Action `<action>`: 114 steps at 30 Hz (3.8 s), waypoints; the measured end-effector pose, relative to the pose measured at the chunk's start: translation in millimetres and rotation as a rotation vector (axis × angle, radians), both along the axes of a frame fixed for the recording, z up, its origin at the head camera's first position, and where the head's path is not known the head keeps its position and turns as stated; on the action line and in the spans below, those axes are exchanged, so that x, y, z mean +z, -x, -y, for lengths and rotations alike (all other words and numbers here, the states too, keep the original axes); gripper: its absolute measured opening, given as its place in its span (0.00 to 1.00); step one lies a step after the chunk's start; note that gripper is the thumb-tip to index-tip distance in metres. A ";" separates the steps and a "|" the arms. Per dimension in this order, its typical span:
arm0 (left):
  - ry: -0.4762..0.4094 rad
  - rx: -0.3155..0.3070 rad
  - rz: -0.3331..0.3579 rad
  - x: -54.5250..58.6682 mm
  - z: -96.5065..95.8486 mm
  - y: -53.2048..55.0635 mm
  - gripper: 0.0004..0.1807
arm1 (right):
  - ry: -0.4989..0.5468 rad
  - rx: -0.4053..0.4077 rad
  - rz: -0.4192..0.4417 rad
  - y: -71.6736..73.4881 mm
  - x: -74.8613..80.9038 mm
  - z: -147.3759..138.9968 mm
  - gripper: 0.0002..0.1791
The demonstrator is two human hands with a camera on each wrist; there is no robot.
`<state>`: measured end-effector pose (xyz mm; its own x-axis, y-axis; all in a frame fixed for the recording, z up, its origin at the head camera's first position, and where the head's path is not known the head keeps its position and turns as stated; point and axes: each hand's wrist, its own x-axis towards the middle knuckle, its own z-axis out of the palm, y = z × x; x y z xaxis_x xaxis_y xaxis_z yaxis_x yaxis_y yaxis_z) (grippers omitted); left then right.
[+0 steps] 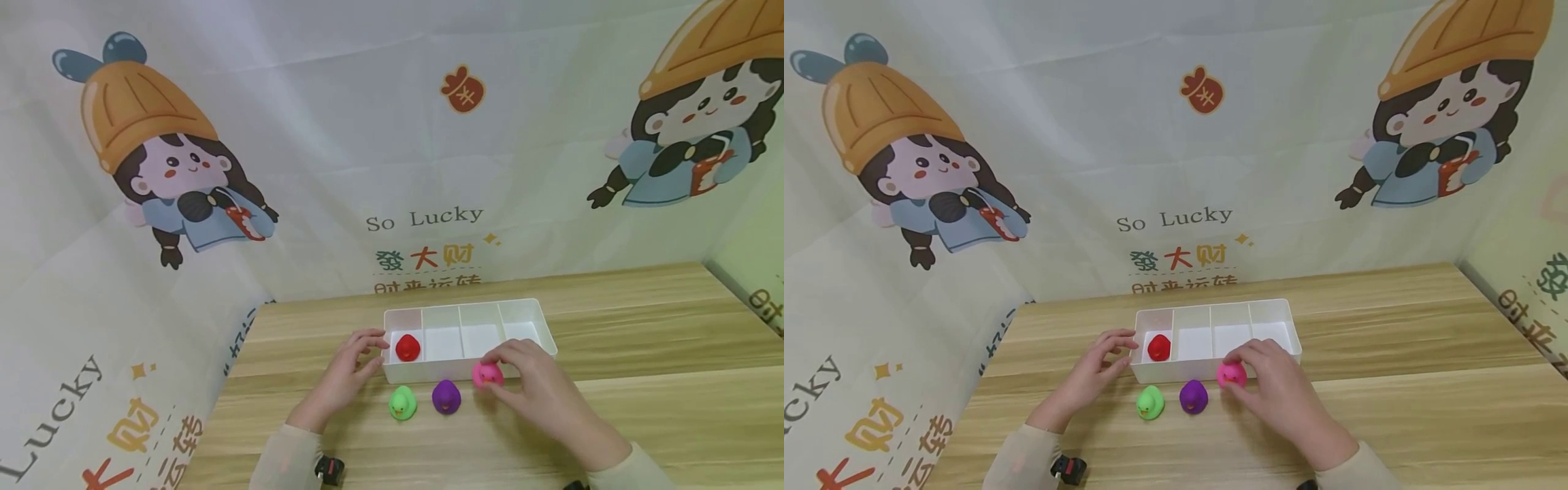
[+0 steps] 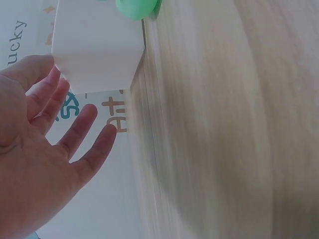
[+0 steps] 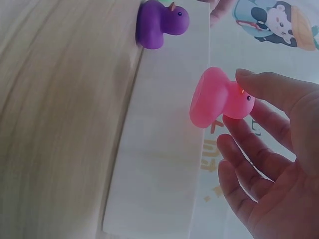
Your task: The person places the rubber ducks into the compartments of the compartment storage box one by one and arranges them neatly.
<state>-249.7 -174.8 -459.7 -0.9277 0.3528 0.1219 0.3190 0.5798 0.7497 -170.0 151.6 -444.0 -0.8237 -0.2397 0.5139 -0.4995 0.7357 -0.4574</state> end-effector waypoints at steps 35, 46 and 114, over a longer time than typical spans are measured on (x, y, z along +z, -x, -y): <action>0.006 0.003 -0.012 1.0 -0.4 0.2 0.10 | 0.024 0.013 -0.030 13.1 15.6 10.9 0.14; 0.004 0.005 -0.020 0.5 -0.3 -0.3 0.09 | 0.036 0.030 0.005 20.6 15.8 17.4 0.13; -0.026 0.004 -0.008 0.6 -2.5 -0.5 0.10 | 0.015 0.061 0.120 69.6 13.7 57.2 0.13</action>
<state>-249.3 -172.3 -459.1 -0.9279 0.3461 0.1386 0.3231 0.5610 0.7621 -239.5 94.4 -430.3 -0.8639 -0.2838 0.4161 -0.4836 0.6984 -0.5276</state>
